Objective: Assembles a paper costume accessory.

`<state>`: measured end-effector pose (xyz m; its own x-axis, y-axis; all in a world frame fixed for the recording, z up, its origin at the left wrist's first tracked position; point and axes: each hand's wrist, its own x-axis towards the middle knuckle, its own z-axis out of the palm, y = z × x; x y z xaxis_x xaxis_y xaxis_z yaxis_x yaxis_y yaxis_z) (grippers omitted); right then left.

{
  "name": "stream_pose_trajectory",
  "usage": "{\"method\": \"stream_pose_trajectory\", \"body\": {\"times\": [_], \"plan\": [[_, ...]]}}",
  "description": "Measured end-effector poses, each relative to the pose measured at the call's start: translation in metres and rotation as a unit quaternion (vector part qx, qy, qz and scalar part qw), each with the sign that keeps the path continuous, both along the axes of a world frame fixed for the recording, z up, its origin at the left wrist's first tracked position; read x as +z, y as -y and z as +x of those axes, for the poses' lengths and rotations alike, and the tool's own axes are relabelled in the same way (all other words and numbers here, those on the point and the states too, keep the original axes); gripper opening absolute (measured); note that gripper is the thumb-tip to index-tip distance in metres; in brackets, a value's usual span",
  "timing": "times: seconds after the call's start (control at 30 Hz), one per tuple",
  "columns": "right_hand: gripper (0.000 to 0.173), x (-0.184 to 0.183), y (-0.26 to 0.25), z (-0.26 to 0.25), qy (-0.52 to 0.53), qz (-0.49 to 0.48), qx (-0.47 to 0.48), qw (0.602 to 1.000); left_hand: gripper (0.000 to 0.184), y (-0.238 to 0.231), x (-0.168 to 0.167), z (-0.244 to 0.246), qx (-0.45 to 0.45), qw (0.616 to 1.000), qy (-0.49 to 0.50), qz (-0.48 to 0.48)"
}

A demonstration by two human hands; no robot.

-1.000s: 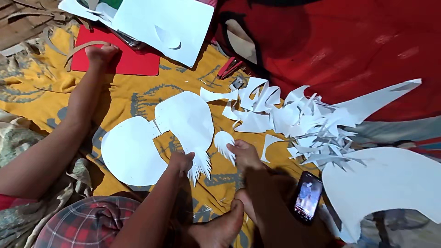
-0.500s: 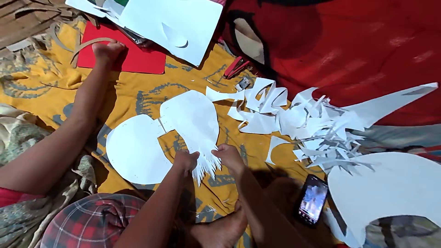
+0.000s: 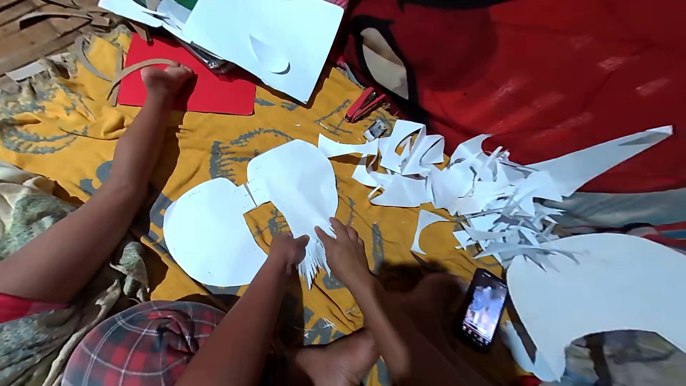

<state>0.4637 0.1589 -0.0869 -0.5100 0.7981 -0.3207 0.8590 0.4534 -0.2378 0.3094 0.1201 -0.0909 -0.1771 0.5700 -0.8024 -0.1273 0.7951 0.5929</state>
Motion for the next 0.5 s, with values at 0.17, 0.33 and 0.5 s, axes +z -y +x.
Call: {"method": "stream_pose_trajectory", "body": {"times": [0.17,0.33,0.5], "plan": [[0.062,0.001,0.005,-0.003,0.04,-0.021,-0.006,0.999,0.033,-0.002,0.008,0.003,-0.048,0.997,-0.067,-0.014],[0.064,0.003,0.004,-0.002,0.035,-0.051,-0.032,0.998,0.047,-0.005,0.028,0.003,-0.224,0.951,-0.214,-0.011],[0.052,0.002,-0.003,0.005,-0.002,-0.074,-0.038,0.997,0.058,-0.001,0.037,-0.003,-0.292,0.921,-0.259,-0.002]]}}
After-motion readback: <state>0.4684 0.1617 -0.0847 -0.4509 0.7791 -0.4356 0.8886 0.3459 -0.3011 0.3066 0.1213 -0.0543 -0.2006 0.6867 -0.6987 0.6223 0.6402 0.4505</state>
